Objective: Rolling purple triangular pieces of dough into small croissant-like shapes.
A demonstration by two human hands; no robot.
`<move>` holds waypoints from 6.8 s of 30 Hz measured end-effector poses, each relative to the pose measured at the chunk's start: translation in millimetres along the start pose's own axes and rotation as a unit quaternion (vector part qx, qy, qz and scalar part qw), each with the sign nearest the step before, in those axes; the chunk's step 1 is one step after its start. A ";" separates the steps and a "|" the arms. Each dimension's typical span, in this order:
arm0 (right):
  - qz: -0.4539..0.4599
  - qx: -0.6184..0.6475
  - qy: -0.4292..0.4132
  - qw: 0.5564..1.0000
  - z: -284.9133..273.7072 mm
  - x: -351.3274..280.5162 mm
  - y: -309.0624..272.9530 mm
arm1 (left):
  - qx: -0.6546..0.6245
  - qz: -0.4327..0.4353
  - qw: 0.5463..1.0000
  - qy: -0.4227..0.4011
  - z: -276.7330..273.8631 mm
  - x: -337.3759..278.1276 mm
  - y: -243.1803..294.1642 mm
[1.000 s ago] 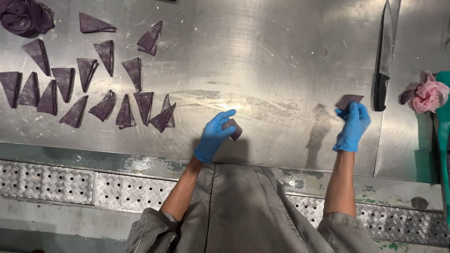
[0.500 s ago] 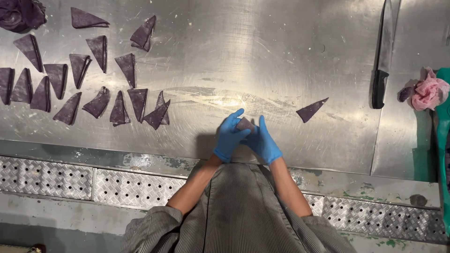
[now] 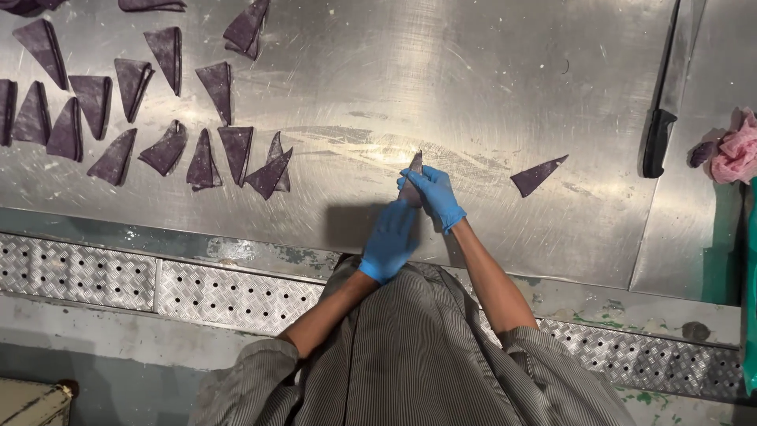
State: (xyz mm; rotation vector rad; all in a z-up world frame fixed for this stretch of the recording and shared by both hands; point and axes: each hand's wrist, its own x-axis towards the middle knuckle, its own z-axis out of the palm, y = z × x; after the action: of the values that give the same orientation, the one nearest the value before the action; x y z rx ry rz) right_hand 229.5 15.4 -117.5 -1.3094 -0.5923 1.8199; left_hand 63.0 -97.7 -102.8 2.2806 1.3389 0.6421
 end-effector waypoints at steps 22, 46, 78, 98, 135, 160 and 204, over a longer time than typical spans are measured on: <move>-0.045 -0.019 0.011 0.999 -7.5 52.8 -26.0 | -0.020 -0.009 0.993 -0.116 1.0 41.9 17.0; -0.288 -0.211 0.055 0.932 -5.3 33.5 -87.0 | -0.077 0.038 0.984 -0.156 -12.5 17.7 -19.8; -0.437 -0.701 -0.114 0.552 -28.3 -40.5 -36.1 | 0.197 0.177 0.963 -0.050 -11.9 82.4 -81.2; -0.436 -0.615 -0.068 0.654 -24.2 -64.7 -32.0 | 0.022 0.028 0.997 0.073 -6.6 37.3 -72.5; -0.451 -0.652 -0.060 0.607 -13.8 -34.6 -44.9 | -0.069 0.054 0.995 0.053 8.3 76.0 -93.8; -0.398 -0.671 -0.050 0.624 -9.5 -11.0 -62.6 | -0.065 0.052 0.996 0.028 5.1 116.3 -95.7; -0.221 -0.255 -0.101 0.936 55.6 -124.6 -191.2 | -0.757 -0.208 0.617 0.059 -115.7 123.3 37.7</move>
State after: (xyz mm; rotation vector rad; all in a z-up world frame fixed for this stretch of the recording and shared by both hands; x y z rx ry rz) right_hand 259.3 27.0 115.2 -1.1810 -1.4244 1.4751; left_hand 75.2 8.3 33.7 0.5077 0.6613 1.1094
